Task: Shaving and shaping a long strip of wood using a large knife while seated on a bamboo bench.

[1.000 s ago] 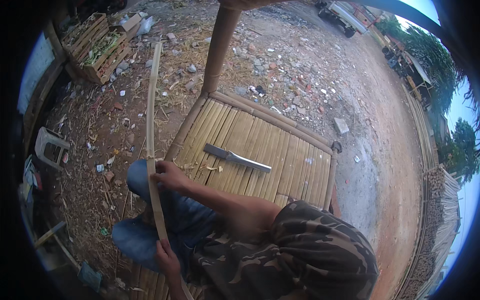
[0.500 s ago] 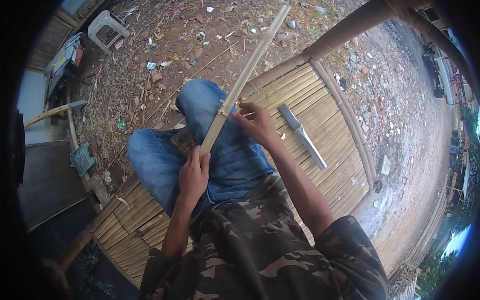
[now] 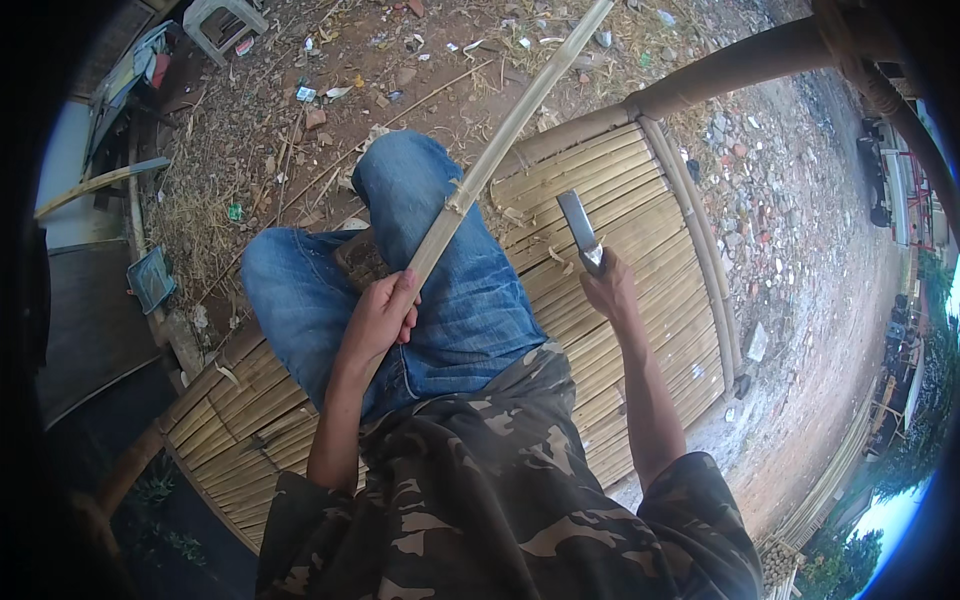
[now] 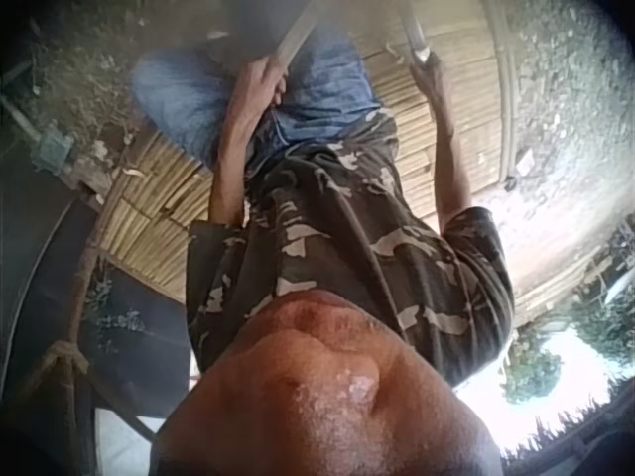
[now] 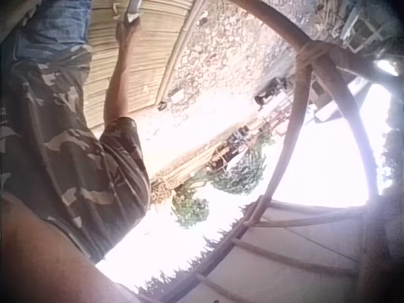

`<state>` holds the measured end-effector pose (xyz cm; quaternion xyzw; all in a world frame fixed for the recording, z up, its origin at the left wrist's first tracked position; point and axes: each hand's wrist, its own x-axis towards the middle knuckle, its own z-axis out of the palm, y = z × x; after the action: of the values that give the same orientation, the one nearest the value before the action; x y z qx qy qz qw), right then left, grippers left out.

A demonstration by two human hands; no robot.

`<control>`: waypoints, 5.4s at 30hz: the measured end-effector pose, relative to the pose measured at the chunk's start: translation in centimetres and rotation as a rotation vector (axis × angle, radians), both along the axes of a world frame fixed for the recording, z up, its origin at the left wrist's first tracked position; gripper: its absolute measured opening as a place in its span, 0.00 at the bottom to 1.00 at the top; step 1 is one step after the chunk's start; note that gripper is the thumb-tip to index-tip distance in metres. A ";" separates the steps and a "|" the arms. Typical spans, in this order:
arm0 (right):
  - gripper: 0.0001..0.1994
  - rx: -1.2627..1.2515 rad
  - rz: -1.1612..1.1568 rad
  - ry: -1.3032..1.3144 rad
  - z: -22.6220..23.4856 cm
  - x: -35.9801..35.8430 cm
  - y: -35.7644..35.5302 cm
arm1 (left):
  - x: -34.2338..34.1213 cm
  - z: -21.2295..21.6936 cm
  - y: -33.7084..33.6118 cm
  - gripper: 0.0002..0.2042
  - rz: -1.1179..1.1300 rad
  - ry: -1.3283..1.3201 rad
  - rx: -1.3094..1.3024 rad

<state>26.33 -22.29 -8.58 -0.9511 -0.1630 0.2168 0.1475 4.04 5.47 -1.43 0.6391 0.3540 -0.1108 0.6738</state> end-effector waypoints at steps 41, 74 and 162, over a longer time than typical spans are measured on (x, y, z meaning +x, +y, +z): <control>0.07 0.045 0.255 -0.097 9.3 2.0 11.4 | 0.1 0.5 -4.9 0.20 -0.084 0.103 0.622; 0.07 0.012 0.474 -0.015 5.3 0.7 12.5 | 0.4 0.4 -5.2 0.21 -0.060 0.109 0.625; 0.09 -0.064 0.443 0.056 7.2 -1.9 11.9 | -7.0 5.1 -0.3 0.14 -0.176 0.159 0.389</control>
<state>24.43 -10.43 -1.37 -0.8898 -0.3569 0.2755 0.0705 -2.93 5.18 3.68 0.7747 0.3634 -0.1488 0.4957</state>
